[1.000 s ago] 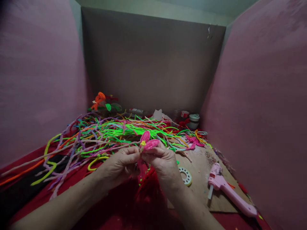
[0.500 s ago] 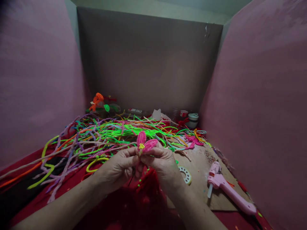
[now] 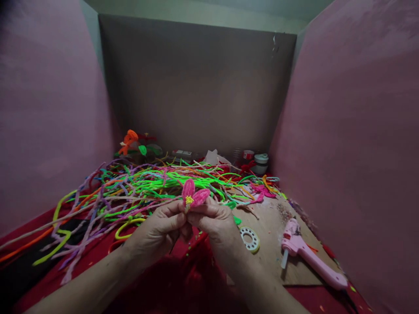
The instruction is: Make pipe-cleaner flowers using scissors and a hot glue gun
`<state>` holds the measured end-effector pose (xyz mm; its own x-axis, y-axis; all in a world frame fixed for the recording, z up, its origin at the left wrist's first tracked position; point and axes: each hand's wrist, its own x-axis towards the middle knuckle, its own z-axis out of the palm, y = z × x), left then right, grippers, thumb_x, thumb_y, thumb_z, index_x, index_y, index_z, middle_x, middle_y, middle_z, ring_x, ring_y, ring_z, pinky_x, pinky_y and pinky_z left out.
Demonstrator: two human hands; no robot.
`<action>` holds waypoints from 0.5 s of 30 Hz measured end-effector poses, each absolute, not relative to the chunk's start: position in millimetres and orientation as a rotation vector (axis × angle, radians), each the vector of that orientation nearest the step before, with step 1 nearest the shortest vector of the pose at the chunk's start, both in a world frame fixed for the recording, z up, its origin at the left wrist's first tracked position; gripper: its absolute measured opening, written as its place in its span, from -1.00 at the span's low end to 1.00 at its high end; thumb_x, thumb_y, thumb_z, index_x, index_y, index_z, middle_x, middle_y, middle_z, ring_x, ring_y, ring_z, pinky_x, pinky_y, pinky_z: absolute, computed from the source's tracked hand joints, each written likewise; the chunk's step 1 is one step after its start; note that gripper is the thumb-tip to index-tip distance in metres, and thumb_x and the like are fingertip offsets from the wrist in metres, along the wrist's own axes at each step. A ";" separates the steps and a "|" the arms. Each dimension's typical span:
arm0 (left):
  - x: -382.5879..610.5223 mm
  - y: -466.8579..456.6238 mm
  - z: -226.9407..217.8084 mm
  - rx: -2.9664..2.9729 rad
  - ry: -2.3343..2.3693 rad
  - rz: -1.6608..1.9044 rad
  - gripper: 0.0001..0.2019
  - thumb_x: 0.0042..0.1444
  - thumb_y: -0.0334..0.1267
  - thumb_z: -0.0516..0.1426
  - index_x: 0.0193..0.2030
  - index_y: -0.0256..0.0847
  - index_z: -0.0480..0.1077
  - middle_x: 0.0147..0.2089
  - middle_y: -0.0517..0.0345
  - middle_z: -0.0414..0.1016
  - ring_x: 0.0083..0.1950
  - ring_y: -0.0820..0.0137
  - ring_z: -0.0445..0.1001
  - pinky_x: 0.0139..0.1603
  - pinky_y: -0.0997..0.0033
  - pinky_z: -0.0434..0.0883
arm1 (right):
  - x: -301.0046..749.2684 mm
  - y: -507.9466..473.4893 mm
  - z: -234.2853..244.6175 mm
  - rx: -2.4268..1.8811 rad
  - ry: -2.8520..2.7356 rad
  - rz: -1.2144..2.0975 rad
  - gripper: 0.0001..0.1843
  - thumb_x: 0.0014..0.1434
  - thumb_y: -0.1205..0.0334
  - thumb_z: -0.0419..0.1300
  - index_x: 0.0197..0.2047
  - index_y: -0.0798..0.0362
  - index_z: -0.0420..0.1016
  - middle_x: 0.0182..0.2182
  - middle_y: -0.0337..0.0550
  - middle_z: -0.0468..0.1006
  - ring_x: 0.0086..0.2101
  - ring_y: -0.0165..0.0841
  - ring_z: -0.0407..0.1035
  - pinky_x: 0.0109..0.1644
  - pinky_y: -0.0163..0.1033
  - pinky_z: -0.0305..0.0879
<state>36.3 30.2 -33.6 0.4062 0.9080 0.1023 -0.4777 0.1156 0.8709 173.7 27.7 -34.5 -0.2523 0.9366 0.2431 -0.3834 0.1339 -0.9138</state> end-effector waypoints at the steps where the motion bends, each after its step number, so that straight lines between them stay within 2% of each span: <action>1: 36.0 30.5 -34.0 1.002 0.528 1.087 -0.84 -0.11 -0.27 0.27 -0.44 -0.30 0.40 -0.59 0.23 0.36 -0.59 0.53 0.31 -0.55 0.55 0.25 | 173.6 26.7 -34.3 -0.645 -1.229 1.382 -0.82 -0.07 0.19 0.30 -0.33 -0.01 0.63 -0.45 -0.15 0.51 -0.36 -0.29 0.34 -0.26 -0.17 0.29; 4: 35.3 32.0 -35.8 1.000 0.512 1.092 -0.84 -0.06 -0.25 0.24 -0.40 -0.28 0.39 -0.60 0.23 0.36 -0.61 0.53 0.31 -0.60 0.55 0.25 | 174.0 23.7 -34.2 -0.679 -1.280 1.276 -0.85 -0.03 0.22 0.27 -0.32 -0.04 0.62 -0.37 -0.16 0.50 -0.25 -0.27 0.32 -0.16 -0.15 0.26; 10: 36.3 32.9 -31.5 0.898 0.564 1.172 -0.81 -0.10 -0.27 0.28 -0.43 -0.28 0.36 -0.61 0.25 0.37 -0.61 0.59 0.29 -0.57 0.61 0.23 | 173.3 25.3 -35.4 -0.718 -1.253 1.264 -0.78 -0.05 0.31 0.24 -0.27 -0.05 0.60 -0.34 -0.20 0.48 -0.25 -0.34 0.29 -0.14 -0.21 0.22; 15: 34.6 35.1 -25.6 0.839 0.583 1.223 -0.73 -0.16 -0.25 0.31 -0.46 -0.26 0.28 -0.60 0.29 0.34 -0.63 0.62 0.23 -0.60 0.63 0.15 | 174.5 29.3 -35.3 -0.931 -1.134 1.279 -0.82 -0.14 0.35 0.20 -0.41 0.08 0.61 -0.46 -0.18 0.53 -0.44 -0.40 0.30 -0.31 -0.28 0.22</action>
<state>34.6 35.1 -25.6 0.2602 0.9644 0.0473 -0.5704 0.1140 0.8134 174.5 29.3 -35.3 -0.0539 0.9922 0.1124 -0.2302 0.0972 -0.9683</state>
